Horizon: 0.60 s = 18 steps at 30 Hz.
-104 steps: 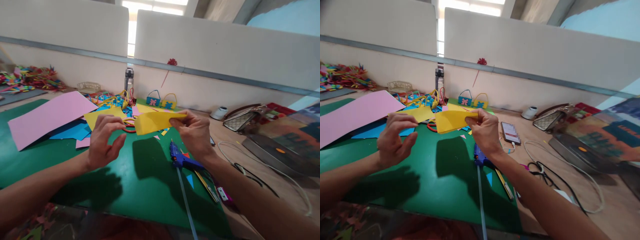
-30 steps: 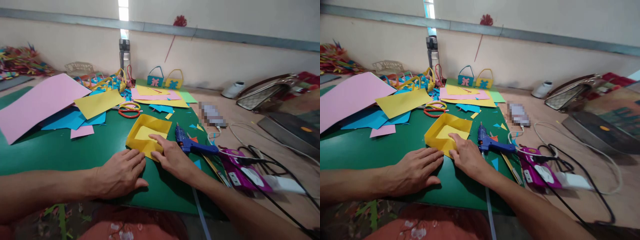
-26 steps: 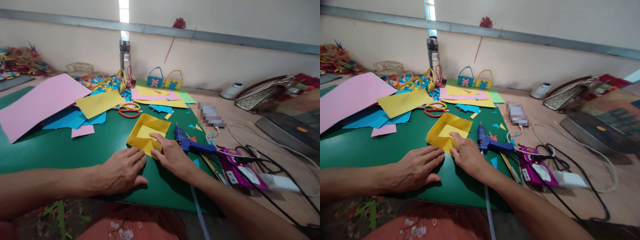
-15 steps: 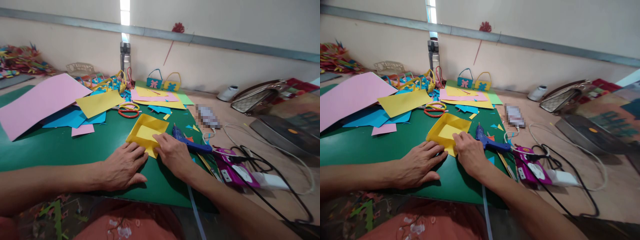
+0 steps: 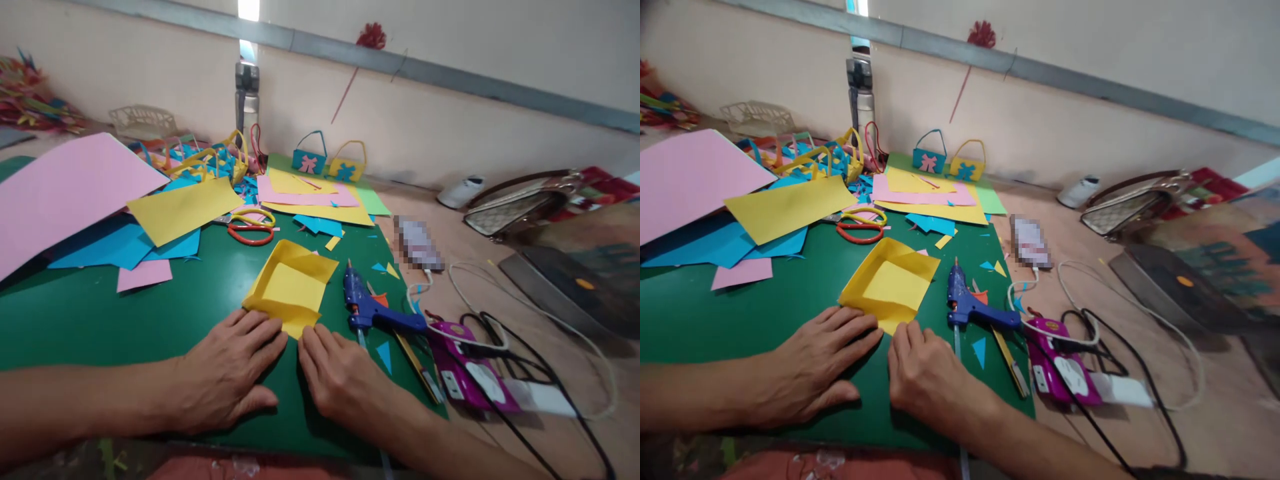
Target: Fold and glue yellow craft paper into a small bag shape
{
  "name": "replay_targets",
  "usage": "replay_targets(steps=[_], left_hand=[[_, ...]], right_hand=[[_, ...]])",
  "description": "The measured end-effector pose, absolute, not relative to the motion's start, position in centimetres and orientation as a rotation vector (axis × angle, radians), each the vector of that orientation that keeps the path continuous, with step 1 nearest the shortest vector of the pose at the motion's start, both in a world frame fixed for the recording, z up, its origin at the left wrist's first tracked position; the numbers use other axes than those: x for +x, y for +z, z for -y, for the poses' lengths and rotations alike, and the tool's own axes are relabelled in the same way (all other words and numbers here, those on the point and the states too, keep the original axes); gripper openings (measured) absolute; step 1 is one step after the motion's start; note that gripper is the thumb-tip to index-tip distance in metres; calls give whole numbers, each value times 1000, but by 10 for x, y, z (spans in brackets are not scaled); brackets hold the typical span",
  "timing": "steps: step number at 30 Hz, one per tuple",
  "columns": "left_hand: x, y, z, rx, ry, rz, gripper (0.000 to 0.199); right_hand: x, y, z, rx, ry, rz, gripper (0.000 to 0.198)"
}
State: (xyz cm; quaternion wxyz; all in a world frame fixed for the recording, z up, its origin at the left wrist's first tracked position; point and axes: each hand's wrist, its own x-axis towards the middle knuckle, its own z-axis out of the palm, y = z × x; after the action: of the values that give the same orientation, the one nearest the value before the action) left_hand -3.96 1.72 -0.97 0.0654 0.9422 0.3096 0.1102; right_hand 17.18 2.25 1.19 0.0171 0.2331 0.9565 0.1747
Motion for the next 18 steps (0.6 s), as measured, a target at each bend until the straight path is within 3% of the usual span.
replay_targets(steps=[8, 18], left_hand=[[-38, -12, -11, 2872, 329, -991, 51], [-39, -17, -10, 2851, 265, -1049, 52]], right_hand=[[173, 15, -18, 731, 639, -2961, 30], [169, 11, -17, 788, 631, -2966, 22]])
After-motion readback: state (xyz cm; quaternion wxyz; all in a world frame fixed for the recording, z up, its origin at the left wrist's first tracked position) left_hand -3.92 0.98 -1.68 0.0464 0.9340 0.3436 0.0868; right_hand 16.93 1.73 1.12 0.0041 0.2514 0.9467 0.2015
